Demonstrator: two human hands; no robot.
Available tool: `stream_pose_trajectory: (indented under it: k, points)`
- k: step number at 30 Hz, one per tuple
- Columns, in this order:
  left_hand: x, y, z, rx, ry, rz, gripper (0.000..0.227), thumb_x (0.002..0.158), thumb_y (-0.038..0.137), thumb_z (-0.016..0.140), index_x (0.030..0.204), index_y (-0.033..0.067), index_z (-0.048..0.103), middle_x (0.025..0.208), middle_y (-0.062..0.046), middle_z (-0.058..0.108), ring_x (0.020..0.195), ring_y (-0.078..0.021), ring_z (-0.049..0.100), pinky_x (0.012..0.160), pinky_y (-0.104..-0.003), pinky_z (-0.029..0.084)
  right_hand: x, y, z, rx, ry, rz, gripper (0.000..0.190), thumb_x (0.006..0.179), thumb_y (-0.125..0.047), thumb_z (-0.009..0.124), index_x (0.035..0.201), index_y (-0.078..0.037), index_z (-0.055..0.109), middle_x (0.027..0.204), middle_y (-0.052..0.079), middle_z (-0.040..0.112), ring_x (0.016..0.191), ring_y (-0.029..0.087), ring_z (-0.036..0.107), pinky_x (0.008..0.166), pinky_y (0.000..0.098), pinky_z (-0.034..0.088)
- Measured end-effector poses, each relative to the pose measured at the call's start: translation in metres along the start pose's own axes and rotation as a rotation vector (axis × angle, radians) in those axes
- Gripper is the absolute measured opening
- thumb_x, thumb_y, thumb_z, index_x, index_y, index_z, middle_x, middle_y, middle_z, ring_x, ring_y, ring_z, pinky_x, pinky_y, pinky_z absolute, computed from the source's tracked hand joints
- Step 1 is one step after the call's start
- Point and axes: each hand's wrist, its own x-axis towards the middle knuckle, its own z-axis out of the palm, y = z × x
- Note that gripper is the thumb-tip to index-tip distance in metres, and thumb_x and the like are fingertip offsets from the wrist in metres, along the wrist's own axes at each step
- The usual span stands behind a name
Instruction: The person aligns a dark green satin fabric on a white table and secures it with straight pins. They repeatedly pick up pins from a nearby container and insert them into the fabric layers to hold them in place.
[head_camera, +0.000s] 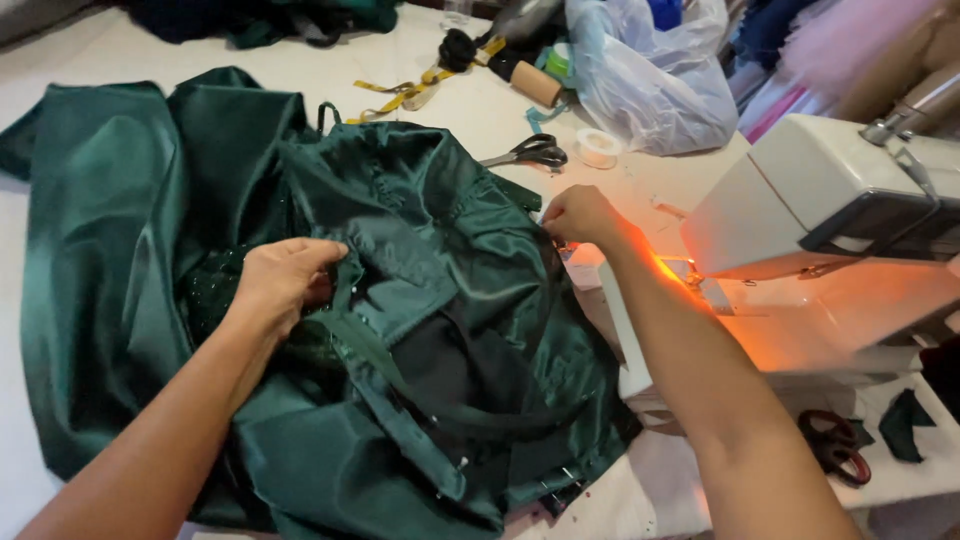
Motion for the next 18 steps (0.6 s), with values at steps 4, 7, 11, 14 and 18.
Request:
stream_pose_trajectory:
  k: [4, 7, 11, 14, 18]
  points:
    - [0.029, 0.006, 0.022, -0.044, -0.048, 0.010, 0.025, 0.075, 0.014, 0.083, 0.092, -0.0002, 0.072, 0.072, -0.004, 0.049, 0.058, -0.0122, 0.055, 0.050, -0.029, 0.054, 0.013, 0.002, 0.011, -0.011, 0.071, 0.046, 0.018, 0.077, -0.033, 0.076, 0.094, -0.032, 0.080, 0.089, 0.004, 0.077, 0.100, 0.032, 0.071, 0.090, 0.0414, 0.058]
    - [0.033, 0.009, 0.021, 0.000, -0.050, 0.017, 0.023, 0.079, 0.019, 0.082, 0.095, 0.0038, 0.073, 0.074, -0.004, 0.050, 0.060, -0.0110, 0.055, 0.050, -0.030, 0.053, 0.006, 0.000, 0.005, -0.040, 0.083, 0.045, 0.016, 0.078, -0.035, 0.076, 0.093, -0.032, 0.080, 0.088, 0.004, 0.076, 0.097, 0.032, 0.072, 0.087, 0.0407, 0.058]
    - [0.011, 0.020, 0.000, -0.062, -0.024, 0.055, 0.025, 0.079, 0.021, 0.081, 0.097, 0.0068, 0.072, 0.076, -0.004, 0.054, 0.063, -0.0147, 0.059, 0.053, -0.032, 0.058, -0.014, 0.000, -0.015, 0.097, 0.049, 0.032, 0.016, 0.083, -0.028, 0.072, 0.092, -0.018, 0.081, 0.085, 0.012, 0.075, 0.093, 0.037, 0.072, 0.086, 0.0442, 0.058]
    - [-0.027, 0.046, -0.015, -0.029, 0.028, 0.102, 0.020, 0.081, 0.019, 0.079, 0.097, 0.0069, 0.072, 0.078, -0.004, 0.061, 0.065, -0.0131, 0.063, 0.056, -0.029, 0.060, -0.019, 0.003, -0.023, 0.316, 0.029, 0.078, 0.017, 0.084, -0.020, 0.067, 0.092, -0.010, 0.079, 0.078, 0.015, 0.074, 0.078, 0.032, 0.072, 0.075, 0.0403, 0.062]
    - [-0.051, 0.055, -0.032, -0.037, 0.098, 0.164, 0.017, 0.084, 0.013, 0.078, 0.096, 0.0033, 0.071, 0.076, -0.011, 0.067, 0.064, -0.0154, 0.067, 0.058, -0.033, 0.063, -0.027, -0.004, -0.035, 0.750, 0.067, 0.244, 0.014, 0.083, -0.007, 0.068, 0.092, 0.004, 0.073, 0.073, 0.021, 0.070, 0.062, 0.027, 0.073, 0.060, 0.0371, 0.066]
